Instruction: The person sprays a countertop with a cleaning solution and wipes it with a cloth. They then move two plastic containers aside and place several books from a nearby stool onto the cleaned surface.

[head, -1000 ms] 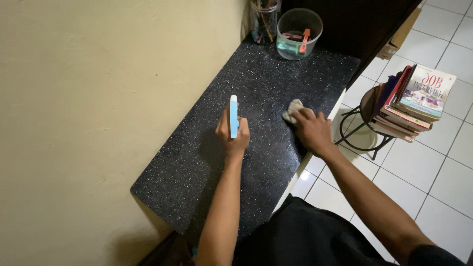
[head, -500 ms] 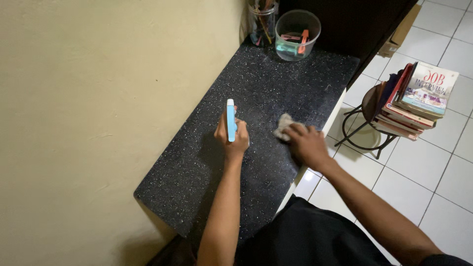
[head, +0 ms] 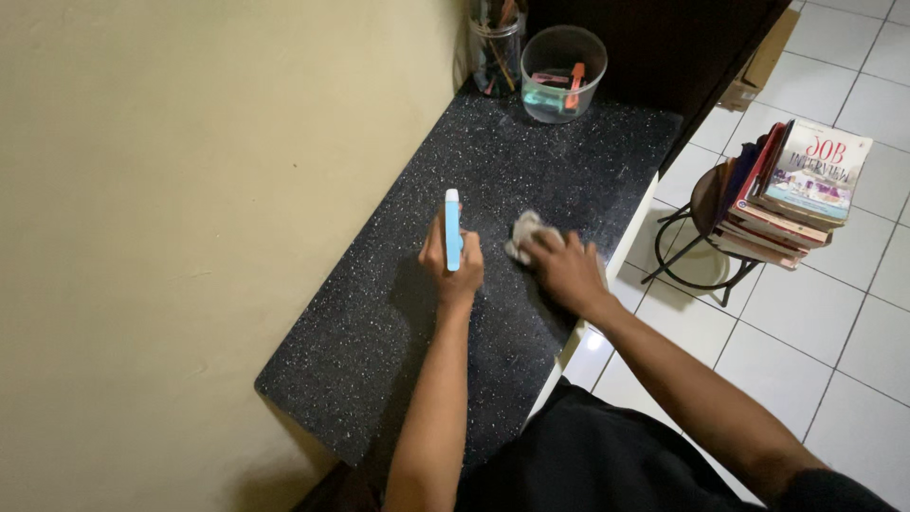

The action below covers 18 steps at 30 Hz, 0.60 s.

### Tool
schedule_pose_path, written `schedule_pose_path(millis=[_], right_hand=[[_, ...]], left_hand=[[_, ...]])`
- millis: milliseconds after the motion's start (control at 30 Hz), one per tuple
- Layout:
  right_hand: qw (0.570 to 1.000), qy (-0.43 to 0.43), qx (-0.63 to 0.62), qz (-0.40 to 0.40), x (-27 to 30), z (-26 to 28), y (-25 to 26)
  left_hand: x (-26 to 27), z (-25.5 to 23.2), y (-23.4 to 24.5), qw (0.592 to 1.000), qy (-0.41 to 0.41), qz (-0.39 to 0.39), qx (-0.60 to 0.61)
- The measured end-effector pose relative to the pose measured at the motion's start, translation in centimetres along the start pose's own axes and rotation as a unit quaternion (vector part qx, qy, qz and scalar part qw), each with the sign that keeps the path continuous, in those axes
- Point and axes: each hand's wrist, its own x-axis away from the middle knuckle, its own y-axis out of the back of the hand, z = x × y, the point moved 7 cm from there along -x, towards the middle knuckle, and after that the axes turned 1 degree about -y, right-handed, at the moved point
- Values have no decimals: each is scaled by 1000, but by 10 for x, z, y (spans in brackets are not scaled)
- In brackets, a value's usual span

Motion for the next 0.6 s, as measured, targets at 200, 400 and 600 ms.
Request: schedule_pose_path(millis=[200,400,600], right_hand=[[998,-16,59,8,29,-33,5],[994,-94,34,-48,1,-77,33],[997,-71,17,-33,-25,-35,30]], left_hand=[[-2,-12,10,1000,-1,-8,0],[-3,-13,7,1000,-4,0,-26],[-5,-18,2,999,-32,-8,-37]])
